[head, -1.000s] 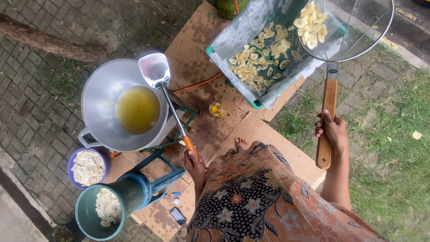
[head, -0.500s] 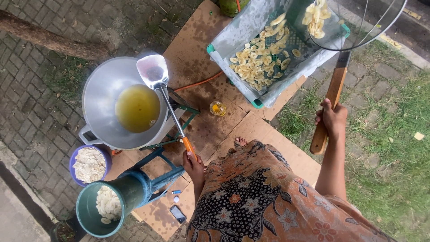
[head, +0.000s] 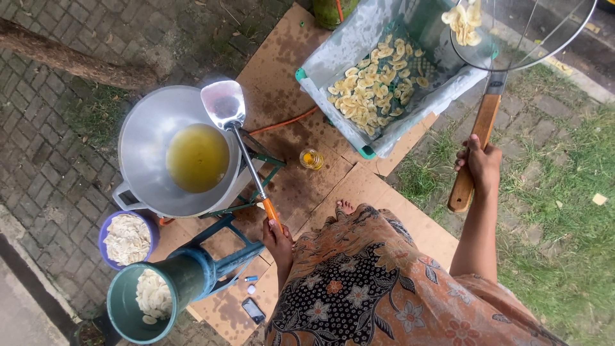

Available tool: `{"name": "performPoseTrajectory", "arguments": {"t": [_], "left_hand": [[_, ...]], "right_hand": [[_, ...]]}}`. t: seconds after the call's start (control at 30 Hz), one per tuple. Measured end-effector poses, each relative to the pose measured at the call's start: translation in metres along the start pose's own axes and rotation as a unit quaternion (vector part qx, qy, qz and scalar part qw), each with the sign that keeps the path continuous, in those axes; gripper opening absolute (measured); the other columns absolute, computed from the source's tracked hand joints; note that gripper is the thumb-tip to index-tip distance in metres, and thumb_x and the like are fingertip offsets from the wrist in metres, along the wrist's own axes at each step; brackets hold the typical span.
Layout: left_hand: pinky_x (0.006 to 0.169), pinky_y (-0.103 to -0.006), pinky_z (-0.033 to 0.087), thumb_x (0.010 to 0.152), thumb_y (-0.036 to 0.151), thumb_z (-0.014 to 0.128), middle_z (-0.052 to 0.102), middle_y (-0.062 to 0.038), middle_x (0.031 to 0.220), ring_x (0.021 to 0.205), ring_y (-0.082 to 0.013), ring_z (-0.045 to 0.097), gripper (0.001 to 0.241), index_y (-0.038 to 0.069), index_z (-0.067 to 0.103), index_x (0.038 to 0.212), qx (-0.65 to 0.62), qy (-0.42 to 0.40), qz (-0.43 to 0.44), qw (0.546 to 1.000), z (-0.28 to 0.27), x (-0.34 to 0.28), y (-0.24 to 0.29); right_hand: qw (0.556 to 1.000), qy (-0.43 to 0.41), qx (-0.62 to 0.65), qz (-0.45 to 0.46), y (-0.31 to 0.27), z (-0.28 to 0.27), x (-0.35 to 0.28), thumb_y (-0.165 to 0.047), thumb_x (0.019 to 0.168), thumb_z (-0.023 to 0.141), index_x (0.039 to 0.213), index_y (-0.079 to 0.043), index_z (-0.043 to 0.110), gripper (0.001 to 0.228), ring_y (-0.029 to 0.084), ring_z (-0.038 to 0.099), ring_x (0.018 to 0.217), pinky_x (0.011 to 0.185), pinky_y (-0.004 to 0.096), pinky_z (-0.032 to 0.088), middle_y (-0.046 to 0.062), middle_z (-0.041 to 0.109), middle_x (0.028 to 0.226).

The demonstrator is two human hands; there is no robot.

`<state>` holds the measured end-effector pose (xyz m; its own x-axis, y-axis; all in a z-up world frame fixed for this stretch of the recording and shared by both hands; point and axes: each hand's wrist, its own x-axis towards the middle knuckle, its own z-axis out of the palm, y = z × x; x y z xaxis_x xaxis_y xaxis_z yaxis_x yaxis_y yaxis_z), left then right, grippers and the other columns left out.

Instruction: Frying crackers in a large wok using a spatula and a mesh strainer

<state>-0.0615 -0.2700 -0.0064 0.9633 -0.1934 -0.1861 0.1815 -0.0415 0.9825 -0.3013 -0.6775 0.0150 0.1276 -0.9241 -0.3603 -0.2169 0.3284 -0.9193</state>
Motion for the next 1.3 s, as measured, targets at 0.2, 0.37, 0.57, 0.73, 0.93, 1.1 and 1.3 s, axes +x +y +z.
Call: {"name": "performPoseTrajectory", "arguments": {"t": [0.2, 0.37, 0.57, 0.73, 0.93, 1.1, 1.3], "left_hand": [[0.027, -0.0215, 0.031, 0.103, 0.027, 0.034, 0.039, -0.002, 0.050, 0.028, -0.0094, 0.036, 0.034, 0.000, 0.055, 0.105, 0.001, -0.006, 0.002, 1.000, 0.007, -0.002, 0.009], [0.027, -0.0211, 0.030, 0.103, 0.027, 0.035, 0.038, -0.003, 0.050, 0.027, -0.0096, 0.035, 0.034, 0.000, 0.056, 0.106, -0.002, -0.017, 0.002, 1.000, 0.011, 0.001, 0.011], [0.026, -0.0206, 0.029, 0.103, 0.027, 0.036, 0.039, -0.003, 0.049, 0.026, -0.0098, 0.036, 0.033, 0.001, 0.056, 0.107, 0.004, -0.026, 0.002, 1.000, 0.012, 0.004, -0.004], [0.027, -0.0201, 0.030, 0.103, 0.026, 0.038, 0.039, -0.002, 0.050, 0.028, -0.0087, 0.037, 0.031, 0.000, 0.056, 0.104, 0.010, -0.034, -0.011, 0.999, 0.012, 0.001, 0.001], [0.027, -0.0216, 0.031, 0.103, 0.031, 0.037, 0.038, -0.003, 0.049, 0.027, -0.0103, 0.036, 0.035, 0.001, 0.055, 0.097, 0.011, -0.038, -0.026, 0.999, 0.005, -0.006, -0.009], [0.026, -0.0220, 0.032, 0.103, 0.032, 0.037, 0.038, -0.004, 0.050, 0.027, -0.0110, 0.036, 0.036, 0.002, 0.054, 0.096, -0.003, -0.021, -0.029, 0.999, 0.006, -0.010, 0.004], [0.028, -0.0226, 0.035, 0.103, 0.032, 0.037, 0.046, -0.006, 0.050, 0.029, -0.0121, 0.041, 0.036, 0.002, 0.054, 0.095, 0.042, -0.015, -0.013, 0.999, 0.000, -0.009, 0.007]], "right_hand": [[0.999, 0.011, 0.029, 0.026, 0.007, -0.010, -0.011, -0.027, 0.105, 0.051, 0.096, 0.006, 0.055, 0.035, 0.009, 0.054, 0.045, 0.039, 0.026, 0.054, 0.012, 0.054, 0.065], [0.998, 0.040, -0.039, -0.003, 0.017, -0.016, -0.014, -0.024, 0.105, 0.052, 0.095, 0.005, 0.057, 0.031, 0.012, 0.055, 0.043, 0.037, 0.029, 0.051, 0.016, 0.057, 0.065], [0.998, 0.045, -0.052, -0.016, 0.004, -0.012, -0.012, -0.024, 0.105, 0.052, 0.095, 0.005, 0.056, 0.031, 0.013, 0.055, 0.042, 0.037, 0.030, 0.050, 0.015, 0.057, 0.064], [0.989, 0.044, -0.122, -0.067, -0.003, 0.004, -0.004, -0.020, 0.104, 0.056, 0.092, 0.007, 0.056, 0.030, 0.017, 0.056, 0.039, 0.033, 0.034, 0.049, 0.017, 0.059, 0.061], [0.991, 0.010, -0.105, -0.078, -0.012, 0.019, -0.006, -0.018, 0.104, 0.052, 0.094, 0.010, 0.053, 0.030, 0.019, 0.056, 0.039, 0.033, 0.034, 0.051, 0.018, 0.058, 0.061], [0.990, 0.008, -0.120, -0.077, -0.011, 0.024, -0.003, -0.020, 0.104, 0.054, 0.096, 0.008, 0.055, 0.029, 0.018, 0.056, 0.040, 0.035, 0.034, 0.049, 0.016, 0.058, 0.062], [0.982, 0.011, -0.160, -0.100, 0.005, 0.007, -0.011, -0.015, 0.105, 0.055, 0.093, 0.011, 0.052, 0.029, 0.022, 0.053, 0.035, 0.030, 0.037, 0.045, 0.019, 0.056, 0.059]]}}
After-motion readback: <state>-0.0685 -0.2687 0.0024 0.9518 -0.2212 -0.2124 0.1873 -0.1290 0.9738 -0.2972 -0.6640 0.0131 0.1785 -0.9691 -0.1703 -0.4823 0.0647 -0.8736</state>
